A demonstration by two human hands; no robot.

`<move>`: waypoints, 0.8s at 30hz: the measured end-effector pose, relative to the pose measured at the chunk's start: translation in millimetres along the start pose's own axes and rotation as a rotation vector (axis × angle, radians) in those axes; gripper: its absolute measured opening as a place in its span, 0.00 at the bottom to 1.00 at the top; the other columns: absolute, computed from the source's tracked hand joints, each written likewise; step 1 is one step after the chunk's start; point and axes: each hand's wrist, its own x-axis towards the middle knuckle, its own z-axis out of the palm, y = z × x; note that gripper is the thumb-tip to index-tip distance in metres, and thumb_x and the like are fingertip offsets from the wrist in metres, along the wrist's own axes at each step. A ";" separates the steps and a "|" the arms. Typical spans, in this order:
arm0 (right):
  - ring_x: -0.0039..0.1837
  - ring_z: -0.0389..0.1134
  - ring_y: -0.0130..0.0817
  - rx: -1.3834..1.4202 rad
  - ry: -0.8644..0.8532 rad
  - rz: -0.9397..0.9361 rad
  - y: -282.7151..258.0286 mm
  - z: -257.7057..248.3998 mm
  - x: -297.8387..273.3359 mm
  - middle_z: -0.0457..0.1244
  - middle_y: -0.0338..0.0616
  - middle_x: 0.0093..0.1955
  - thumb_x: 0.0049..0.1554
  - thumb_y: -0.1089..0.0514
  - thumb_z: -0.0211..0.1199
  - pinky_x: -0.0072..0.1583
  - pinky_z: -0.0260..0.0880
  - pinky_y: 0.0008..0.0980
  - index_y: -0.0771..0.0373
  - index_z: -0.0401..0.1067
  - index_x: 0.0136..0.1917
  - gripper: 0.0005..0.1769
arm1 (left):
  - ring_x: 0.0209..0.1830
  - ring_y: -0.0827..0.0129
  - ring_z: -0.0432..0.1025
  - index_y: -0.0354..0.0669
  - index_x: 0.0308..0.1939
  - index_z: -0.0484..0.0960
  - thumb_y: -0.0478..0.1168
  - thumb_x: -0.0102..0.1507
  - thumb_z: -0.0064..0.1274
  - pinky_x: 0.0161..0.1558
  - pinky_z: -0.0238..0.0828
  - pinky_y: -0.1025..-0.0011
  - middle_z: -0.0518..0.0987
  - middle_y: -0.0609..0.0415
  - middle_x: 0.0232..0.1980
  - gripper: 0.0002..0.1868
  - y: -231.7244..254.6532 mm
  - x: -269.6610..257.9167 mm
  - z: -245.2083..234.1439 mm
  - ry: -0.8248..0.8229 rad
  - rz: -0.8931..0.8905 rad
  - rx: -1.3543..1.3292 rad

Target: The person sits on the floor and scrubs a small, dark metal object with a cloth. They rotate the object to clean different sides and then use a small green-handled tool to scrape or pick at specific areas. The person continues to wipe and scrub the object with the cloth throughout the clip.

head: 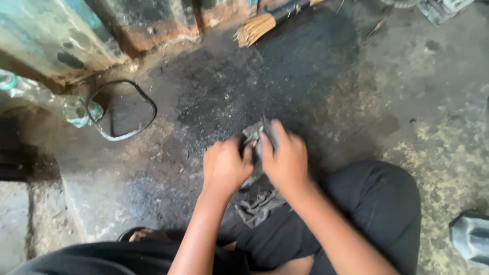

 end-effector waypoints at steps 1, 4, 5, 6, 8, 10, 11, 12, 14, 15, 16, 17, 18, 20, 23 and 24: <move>0.42 0.74 0.50 -0.033 -0.108 -0.045 -2.2 3.0 -5.3 0.67 0.53 0.37 0.58 0.61 0.65 0.45 0.69 0.42 0.67 0.74 0.47 0.07 | 0.35 0.39 0.77 0.44 0.41 0.86 0.48 0.59 0.55 0.42 0.72 0.47 0.82 0.36 0.30 0.14 1.0 1.3 -1.5 -0.002 -0.008 -0.010; 0.46 0.72 0.38 0.259 -0.042 0.052 31.6 -41.6 21.5 0.69 0.44 0.44 0.62 0.62 0.61 0.48 0.72 0.40 0.64 0.72 0.49 0.03 | 0.35 0.39 0.77 0.43 0.36 0.86 0.49 0.59 0.57 0.41 0.72 0.47 0.82 0.36 0.31 0.14 -3.2 3.9 4.0 0.015 0.014 0.077; 0.47 0.72 0.37 0.241 0.103 0.177 37.6 -44.0 28.7 0.69 0.42 0.45 0.66 0.61 0.59 0.49 0.72 0.39 0.63 0.70 0.52 0.03 | 0.34 0.39 0.77 0.43 0.36 0.86 0.50 0.60 0.56 0.41 0.72 0.47 0.82 0.37 0.31 0.14 -6.8 0.7 6.8 0.021 0.019 0.052; 0.48 0.72 0.36 0.193 0.138 0.146 38.4 -37.2 32.0 0.70 0.43 0.46 0.67 0.61 0.60 0.51 0.72 0.39 0.63 0.71 0.52 0.03 | 0.34 0.39 0.77 0.43 0.37 0.86 0.50 0.61 0.56 0.41 0.72 0.48 0.82 0.37 0.30 0.15 -8.2 4.3 9.4 0.028 0.031 0.022; 0.50 0.73 0.35 0.088 0.219 0.074 36.8 -27.6 35.1 0.70 0.43 0.49 0.69 0.61 0.62 0.54 0.72 0.39 0.62 0.72 0.53 0.02 | 0.34 0.40 0.77 0.43 0.37 0.86 0.50 0.61 0.56 0.40 0.73 0.48 0.82 0.38 0.30 0.15 -7.6 3.9 12.3 0.038 0.041 -0.002; 0.41 0.71 0.54 -0.148 -0.247 0.037 13.1 -4.0 2.2 0.67 0.55 0.39 0.62 0.58 0.66 0.44 0.65 0.44 0.66 0.72 0.47 0.08 | 0.34 0.39 0.77 0.43 0.37 0.86 0.49 0.61 0.56 0.40 0.73 0.48 0.82 0.37 0.31 0.14 -4.9 6.8 8.8 0.053 0.049 0.012; 0.41 0.71 0.48 -0.022 -0.287 0.053 10.0 -13.8 -1.0 0.67 0.51 0.38 0.62 0.58 0.65 0.44 0.67 0.43 0.65 0.73 0.47 0.07 | 0.34 0.40 0.77 0.43 0.37 0.86 0.50 0.61 0.56 0.40 0.73 0.48 0.82 0.38 0.31 0.15 -2.8 6.5 6.3 0.039 0.034 0.000; 0.40 0.70 0.42 0.107 -0.324 0.064 9.3 -26.1 0.1 0.68 0.46 0.37 0.62 0.58 0.64 0.44 0.69 0.42 0.64 0.73 0.47 0.07 | 0.34 0.40 0.78 0.43 0.37 0.86 0.51 0.61 0.56 0.41 0.72 0.48 0.82 0.38 0.30 0.16 -1.6 5.3 3.2 0.029 0.021 -0.010; 0.36 0.66 0.36 0.355 -0.216 0.301 13.1 -48.2 13.5 0.67 0.43 0.36 0.62 0.58 0.65 0.40 0.65 0.42 0.63 0.73 0.46 0.06 | 0.34 0.40 0.77 0.43 0.37 0.86 0.52 0.61 0.56 0.41 0.72 0.47 0.82 0.38 0.30 0.16 -0.8 8.0 -0.5 0.023 0.022 -0.017; 0.33 0.63 0.37 0.469 -0.072 0.531 15.9 -53.8 24.1 0.66 0.43 0.37 0.61 0.58 0.66 0.36 0.59 0.44 0.63 0.72 0.46 0.07 | 0.34 0.39 0.77 0.43 0.38 0.86 0.51 0.61 0.56 0.41 0.72 0.47 0.82 0.37 0.30 0.15 -0.5 9.4 0.3 0.028 0.036 -0.014; 0.36 0.65 0.35 0.362 0.028 0.437 16.1 -49.5 29.7 0.66 0.42 0.38 0.64 0.57 0.64 0.39 0.62 0.42 0.62 0.71 0.48 0.06 | 0.35 0.39 0.77 0.44 0.39 0.86 0.50 0.61 0.56 0.41 0.72 0.47 0.81 0.36 0.30 0.15 -2.1 7.4 0.6 0.024 0.044 -0.012; 0.39 0.67 0.33 0.255 0.126 0.340 16.2 -42.4 35.4 0.67 0.41 0.40 0.66 0.57 0.63 0.42 0.65 0.41 0.61 0.71 0.51 0.06 | 0.35 0.39 0.77 0.43 0.38 0.86 0.51 0.62 0.56 0.41 0.72 0.47 0.82 0.37 0.30 0.15 -5.2 4.9 -0.8 0.017 0.023 0.004; 0.41 0.69 0.31 0.135 0.235 0.237 16.6 -39.6 38.3 0.67 0.40 0.41 0.68 0.56 0.61 0.45 0.68 0.39 0.61 0.70 0.53 0.06 | 0.35 0.39 0.77 0.43 0.38 0.86 0.51 0.62 0.56 0.41 0.72 0.47 0.82 0.37 0.30 0.15 -4.1 6.1 0.4 0.006 0.018 0.008; 0.41 0.69 0.44 -0.591 -0.138 -0.400 4.6 -18.1 25.5 0.67 0.46 0.38 0.51 0.52 0.68 0.44 0.66 0.44 0.55 0.75 0.44 0.08 | 0.35 0.40 0.77 0.44 0.39 0.86 0.50 0.61 0.56 0.42 0.72 0.48 0.82 0.38 0.30 0.15 -2.4 5.4 0.1 -0.012 0.011 0.005; 0.43 0.73 0.41 0.071 -0.409 0.003 -6.9 -40.2 14.7 0.67 0.48 0.40 0.60 0.61 0.64 0.46 0.69 0.38 0.63 0.73 0.49 0.04 | 0.34 0.41 0.78 0.47 0.42 0.87 0.48 0.59 0.56 0.40 0.72 0.48 0.82 0.38 0.30 0.14 -1.6 8.3 -3.0 -0.021 0.033 -0.012; 0.46 0.73 0.45 0.127 -0.313 -0.074 -6.8 -55.4 17.8 0.67 0.48 0.43 0.62 0.61 0.62 0.50 0.70 0.39 0.62 0.73 0.49 0.03 | 0.34 0.41 0.77 0.47 0.42 0.87 0.48 0.59 0.56 0.39 0.72 0.48 0.82 0.39 0.30 0.13 -1.9 8.7 -2.6 -0.014 0.041 -0.008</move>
